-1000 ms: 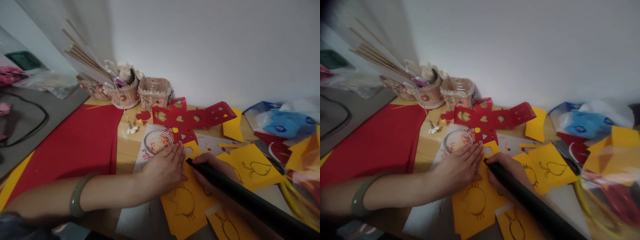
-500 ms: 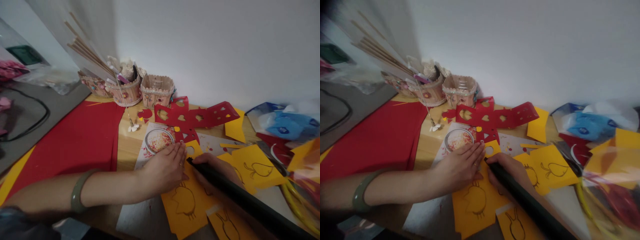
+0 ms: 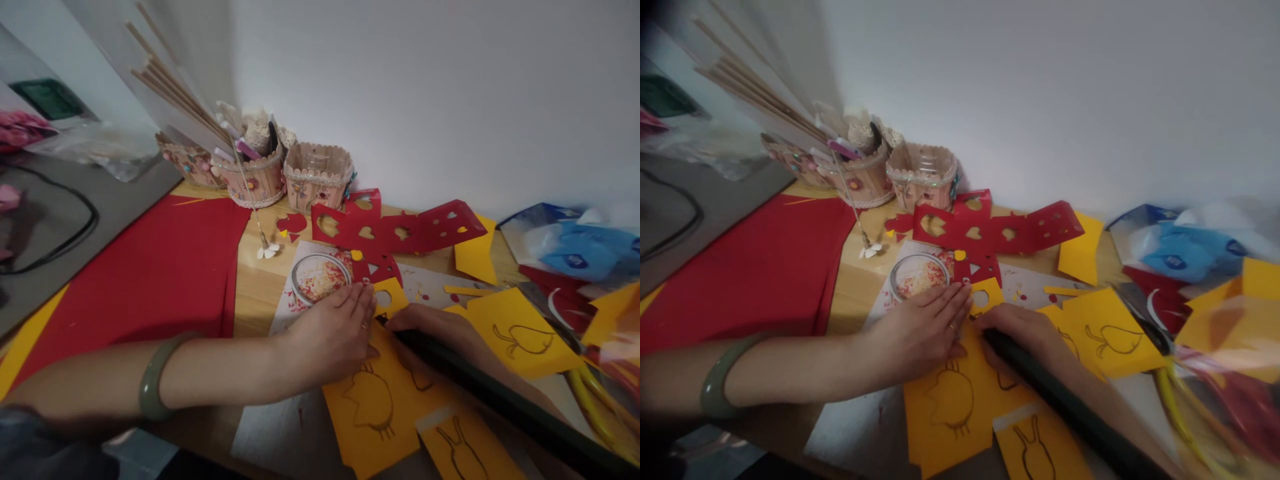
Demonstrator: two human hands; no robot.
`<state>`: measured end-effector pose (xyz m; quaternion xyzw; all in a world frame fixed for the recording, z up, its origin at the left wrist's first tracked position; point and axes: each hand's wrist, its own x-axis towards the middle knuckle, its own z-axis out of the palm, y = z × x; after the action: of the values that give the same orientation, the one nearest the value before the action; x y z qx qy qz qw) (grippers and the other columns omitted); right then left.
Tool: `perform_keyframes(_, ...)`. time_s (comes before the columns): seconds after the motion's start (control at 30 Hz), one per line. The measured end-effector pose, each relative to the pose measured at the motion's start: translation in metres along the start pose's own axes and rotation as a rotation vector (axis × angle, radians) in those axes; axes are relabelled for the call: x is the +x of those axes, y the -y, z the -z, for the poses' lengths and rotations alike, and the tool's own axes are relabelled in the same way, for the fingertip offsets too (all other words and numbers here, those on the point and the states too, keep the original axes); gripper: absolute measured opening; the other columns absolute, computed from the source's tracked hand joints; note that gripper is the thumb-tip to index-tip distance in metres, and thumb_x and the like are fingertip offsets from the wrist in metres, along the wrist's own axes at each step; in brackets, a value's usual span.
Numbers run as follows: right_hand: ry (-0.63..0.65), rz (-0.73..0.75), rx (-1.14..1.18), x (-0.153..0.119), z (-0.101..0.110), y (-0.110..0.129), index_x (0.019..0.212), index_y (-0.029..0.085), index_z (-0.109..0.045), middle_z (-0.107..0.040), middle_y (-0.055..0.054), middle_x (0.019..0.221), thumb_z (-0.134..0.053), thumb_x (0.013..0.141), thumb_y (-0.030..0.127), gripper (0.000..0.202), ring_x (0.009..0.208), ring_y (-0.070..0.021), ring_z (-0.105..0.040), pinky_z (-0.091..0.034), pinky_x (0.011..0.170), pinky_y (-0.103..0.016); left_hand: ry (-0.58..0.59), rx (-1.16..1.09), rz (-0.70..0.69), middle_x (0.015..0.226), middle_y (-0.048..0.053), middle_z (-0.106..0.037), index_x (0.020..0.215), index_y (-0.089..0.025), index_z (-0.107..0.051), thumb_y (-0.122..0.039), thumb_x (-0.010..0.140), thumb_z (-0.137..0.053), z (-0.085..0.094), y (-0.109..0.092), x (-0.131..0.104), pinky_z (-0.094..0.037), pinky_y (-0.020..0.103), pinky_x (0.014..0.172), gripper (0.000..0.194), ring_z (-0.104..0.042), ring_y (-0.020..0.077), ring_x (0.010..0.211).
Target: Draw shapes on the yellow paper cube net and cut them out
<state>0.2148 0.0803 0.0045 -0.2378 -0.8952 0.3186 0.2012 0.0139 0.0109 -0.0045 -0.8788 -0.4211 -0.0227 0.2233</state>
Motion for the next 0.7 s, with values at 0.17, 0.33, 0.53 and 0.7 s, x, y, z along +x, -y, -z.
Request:
perform_keyframes(0.17, -0.033, -0.005, -0.025, 0.0003, -0.0035, -0.0031, 0.086, 0.029, -0.06, -0.067, 0.003, 0.067, -0.057, 0.074, 0.014, 0.02, 0.054, -0.0165, -0.063, -0.05, 0.051, -0.029, 0.012, -0.004, -0.003, 0.129, 0.019, -0.057, 0.124, -0.002, -0.06, -0.051, 0.099, -0.04, 0.0005, 0.0008, -0.0003, -0.042, 0.034, 0.1, 0.059, -0.056, 0.027, 0.121)
perform_keyframes(0.33, -0.048, 0.044, -0.058, -0.0047, -0.0078, -0.0079, 0.088, 0.029, -0.059, -0.067, 0.001, 0.071, -0.055, 0.076, 0.013, 0.02, 0.059, -0.0176, -0.065, -0.05, 0.053, -0.029, 0.008, -0.005, -0.002, 0.129, 0.019, -0.057, 0.124, -0.002, -0.061, -0.049, 0.1, -0.038, 0.0017, 0.0014, -0.0002, -0.042, 0.035, 0.101, 0.058, -0.056, 0.0275, 0.121)
perform_keyframes(0.53, 0.016, 0.034, -0.036, -0.0083, -0.0052, -0.0102, 0.09, 0.029, -0.059, -0.07, 0.0, 0.076, -0.057, 0.075, 0.009, 0.025, 0.068, -0.0204, -0.069, -0.052, 0.059, -0.031, 0.006, -0.01, -0.015, 0.13, 0.02, -0.057, 0.124, -0.001, -0.06, -0.049, 0.1, -0.038, 0.0031, 0.0016, -0.0012, -0.04, 0.036, 0.101, 0.058, -0.055, 0.028, 0.121)
perform_keyframes(0.7, -0.002, 0.051, -0.019, -0.0085, -0.0039, -0.0101, 0.091, 0.03, -0.06, -0.069, -0.001, 0.076, -0.058, 0.077, 0.012, 0.023, 0.068, -0.0201, -0.068, -0.052, 0.059, -0.031, 0.013, -0.009, -0.014, 0.131, 0.02, -0.056, 0.125, -0.001, -0.059, -0.047, 0.1, -0.038, 0.0041, 0.0019, -0.0015, -0.041, 0.036, 0.101, 0.056, -0.056, 0.0279, 0.12)
